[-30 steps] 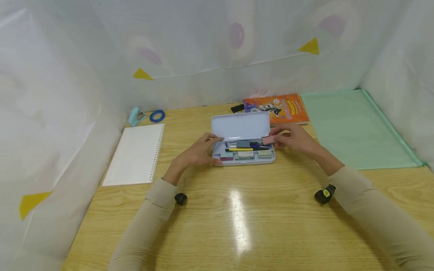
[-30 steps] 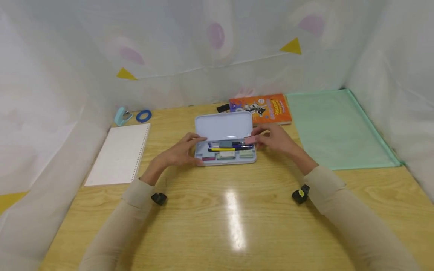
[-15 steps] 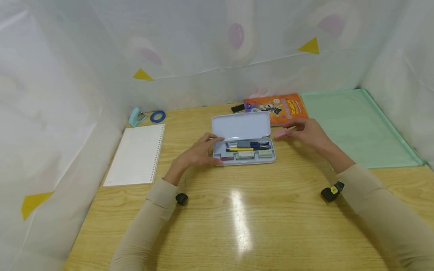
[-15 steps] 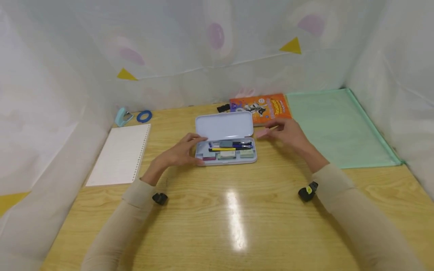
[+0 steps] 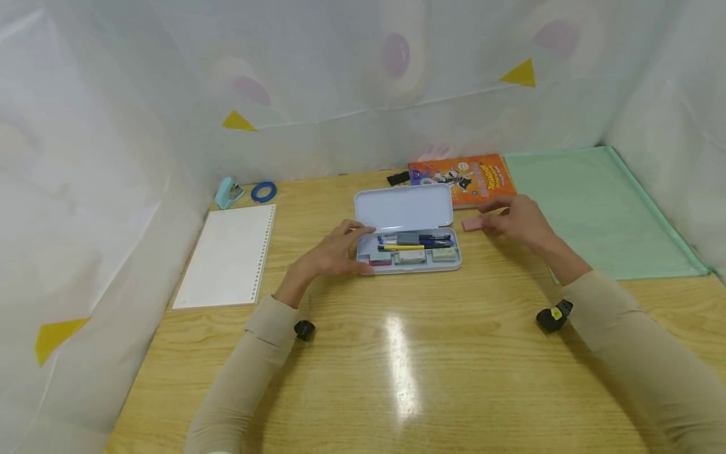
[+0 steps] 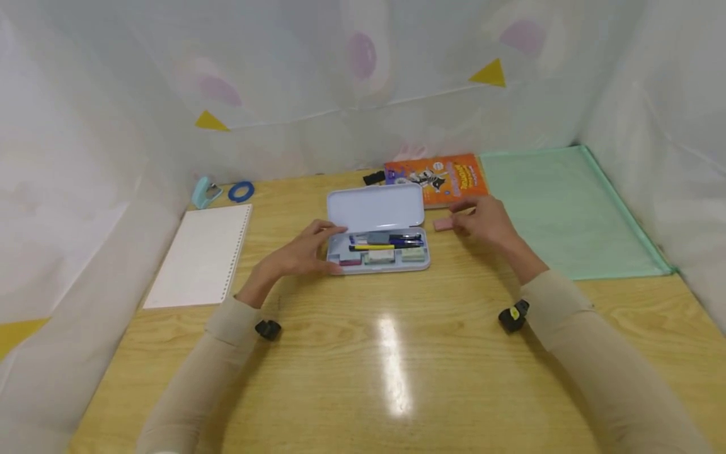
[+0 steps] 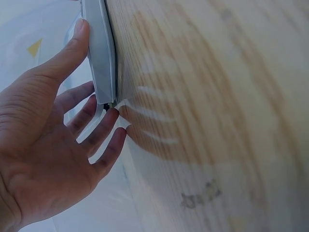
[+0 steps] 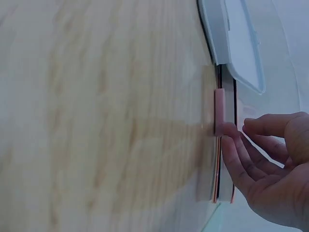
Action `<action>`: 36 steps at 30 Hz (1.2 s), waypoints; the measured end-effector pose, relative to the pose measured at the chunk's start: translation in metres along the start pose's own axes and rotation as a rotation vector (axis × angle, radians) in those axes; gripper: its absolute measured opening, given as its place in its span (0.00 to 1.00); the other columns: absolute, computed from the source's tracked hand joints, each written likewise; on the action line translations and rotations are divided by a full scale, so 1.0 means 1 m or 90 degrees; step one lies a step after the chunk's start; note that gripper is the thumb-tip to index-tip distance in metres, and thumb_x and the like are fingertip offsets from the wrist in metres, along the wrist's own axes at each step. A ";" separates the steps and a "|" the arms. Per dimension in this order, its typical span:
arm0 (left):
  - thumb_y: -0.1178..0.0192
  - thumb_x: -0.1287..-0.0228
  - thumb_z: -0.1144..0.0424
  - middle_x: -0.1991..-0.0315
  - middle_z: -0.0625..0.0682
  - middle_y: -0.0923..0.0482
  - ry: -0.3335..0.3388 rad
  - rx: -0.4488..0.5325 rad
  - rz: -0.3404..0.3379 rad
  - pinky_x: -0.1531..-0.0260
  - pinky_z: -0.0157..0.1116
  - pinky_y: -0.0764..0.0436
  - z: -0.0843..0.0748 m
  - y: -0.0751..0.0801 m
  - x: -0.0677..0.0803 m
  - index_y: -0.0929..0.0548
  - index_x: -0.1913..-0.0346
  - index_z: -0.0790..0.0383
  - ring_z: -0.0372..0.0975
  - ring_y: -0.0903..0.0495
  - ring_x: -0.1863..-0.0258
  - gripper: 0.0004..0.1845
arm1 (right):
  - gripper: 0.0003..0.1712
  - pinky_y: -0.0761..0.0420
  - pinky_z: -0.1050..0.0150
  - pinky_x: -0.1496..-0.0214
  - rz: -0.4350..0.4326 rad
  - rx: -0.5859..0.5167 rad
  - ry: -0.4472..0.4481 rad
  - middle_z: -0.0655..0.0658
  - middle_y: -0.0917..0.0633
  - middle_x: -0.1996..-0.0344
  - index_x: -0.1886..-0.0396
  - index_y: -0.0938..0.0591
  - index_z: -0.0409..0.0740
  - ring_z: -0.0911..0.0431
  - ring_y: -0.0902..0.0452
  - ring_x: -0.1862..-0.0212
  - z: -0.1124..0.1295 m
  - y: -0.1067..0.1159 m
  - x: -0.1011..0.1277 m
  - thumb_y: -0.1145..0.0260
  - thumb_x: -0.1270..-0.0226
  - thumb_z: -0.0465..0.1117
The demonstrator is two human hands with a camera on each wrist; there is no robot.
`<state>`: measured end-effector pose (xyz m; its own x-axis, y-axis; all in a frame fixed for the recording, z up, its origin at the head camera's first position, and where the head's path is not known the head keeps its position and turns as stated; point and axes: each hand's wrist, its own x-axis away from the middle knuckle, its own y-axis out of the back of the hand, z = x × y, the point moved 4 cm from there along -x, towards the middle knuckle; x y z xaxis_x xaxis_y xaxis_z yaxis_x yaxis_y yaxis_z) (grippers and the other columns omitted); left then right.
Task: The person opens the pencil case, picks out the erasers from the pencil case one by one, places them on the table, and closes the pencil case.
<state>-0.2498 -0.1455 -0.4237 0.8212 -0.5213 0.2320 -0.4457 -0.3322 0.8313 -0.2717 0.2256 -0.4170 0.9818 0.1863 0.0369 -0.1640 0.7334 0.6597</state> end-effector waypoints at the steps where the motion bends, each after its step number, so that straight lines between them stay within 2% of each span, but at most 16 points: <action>1: 0.28 0.36 0.43 0.23 0.52 0.44 0.000 0.000 0.000 0.25 0.50 0.36 0.000 0.000 0.000 0.37 0.19 0.48 0.47 0.39 0.27 0.47 | 0.19 0.18 0.68 0.63 -0.003 -0.004 0.006 0.29 0.16 0.44 0.42 0.17 0.33 0.43 0.13 0.55 0.002 0.000 0.000 0.31 0.25 0.41; 5: 0.28 0.36 0.43 0.23 0.52 0.44 0.000 0.003 0.002 0.25 0.50 0.36 -0.001 0.001 0.000 0.37 0.19 0.48 0.48 0.39 0.27 0.47 | 0.22 0.17 0.69 0.59 0.023 -0.071 0.058 0.30 0.17 0.42 0.40 0.17 0.33 0.51 0.13 0.57 0.017 -0.008 0.000 0.29 0.27 0.41; 8: 0.28 0.36 0.43 0.23 0.52 0.45 0.000 0.005 0.003 0.25 0.50 0.36 -0.001 0.001 0.000 0.38 0.19 0.48 0.48 0.40 0.27 0.47 | 0.20 0.14 0.65 0.55 0.074 -0.143 0.094 0.30 0.17 0.42 0.39 0.18 0.31 0.52 0.13 0.57 0.033 -0.022 0.001 0.31 0.27 0.35; 10: 0.28 0.36 0.43 0.23 0.52 0.45 -0.001 0.007 0.002 0.25 0.50 0.36 0.000 0.001 0.000 0.38 0.18 0.48 0.48 0.40 0.27 0.47 | 0.18 0.13 0.64 0.56 0.100 -0.149 0.116 0.31 0.17 0.43 0.40 0.18 0.31 0.50 0.14 0.57 0.043 -0.033 0.000 0.33 0.26 0.33; 17: 0.28 0.36 0.42 0.23 0.53 0.45 0.004 0.012 0.007 0.24 0.50 0.38 -0.001 0.002 -0.001 0.38 0.18 0.48 0.48 0.40 0.26 0.47 | 0.13 0.19 0.66 0.68 0.123 -0.078 0.127 0.37 0.13 0.48 0.46 0.13 0.39 0.50 0.18 0.65 0.068 -0.065 -0.006 0.30 0.30 0.32; 20: 0.29 0.36 0.42 0.23 0.52 0.45 0.008 0.007 0.009 0.24 0.50 0.38 -0.001 0.002 0.000 0.38 0.18 0.47 0.48 0.40 0.26 0.47 | 0.13 0.24 0.65 0.68 0.115 -0.039 0.137 0.38 0.12 0.49 0.48 0.12 0.41 0.52 0.21 0.67 0.075 -0.075 -0.009 0.29 0.31 0.32; 23: 0.29 0.35 0.42 0.23 0.52 0.46 0.008 0.007 0.010 0.25 0.50 0.37 -0.001 0.003 0.000 0.38 0.18 0.47 0.48 0.40 0.27 0.47 | 0.13 0.26 0.63 0.64 0.107 -0.004 0.149 0.38 0.12 0.50 0.50 0.12 0.39 0.52 0.22 0.67 0.080 -0.083 -0.013 0.27 0.33 0.31; 32: 0.29 0.35 0.42 0.23 0.51 0.45 0.008 0.012 0.009 0.24 0.50 0.38 0.000 0.003 0.000 0.38 0.18 0.47 0.47 0.41 0.27 0.46 | 0.16 0.18 0.50 0.50 0.098 0.063 0.160 0.35 0.13 0.49 0.50 0.12 0.35 0.45 0.17 0.55 0.086 -0.094 -0.017 0.24 0.39 0.29; 36: 0.29 0.35 0.41 0.23 0.51 0.46 0.008 0.014 0.010 0.24 0.50 0.38 0.001 0.002 0.000 0.38 0.18 0.47 0.47 0.41 0.27 0.47 | 0.12 0.18 0.48 0.48 0.089 0.076 0.165 0.35 0.12 0.51 0.52 0.12 0.36 0.44 0.16 0.54 0.088 -0.095 -0.017 0.27 0.35 0.30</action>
<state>-0.2511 -0.1470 -0.4223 0.8183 -0.5171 0.2509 -0.4662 -0.3420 0.8159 -0.2642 0.0952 -0.4139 0.8909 0.4516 -0.0492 -0.2682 0.6103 0.7454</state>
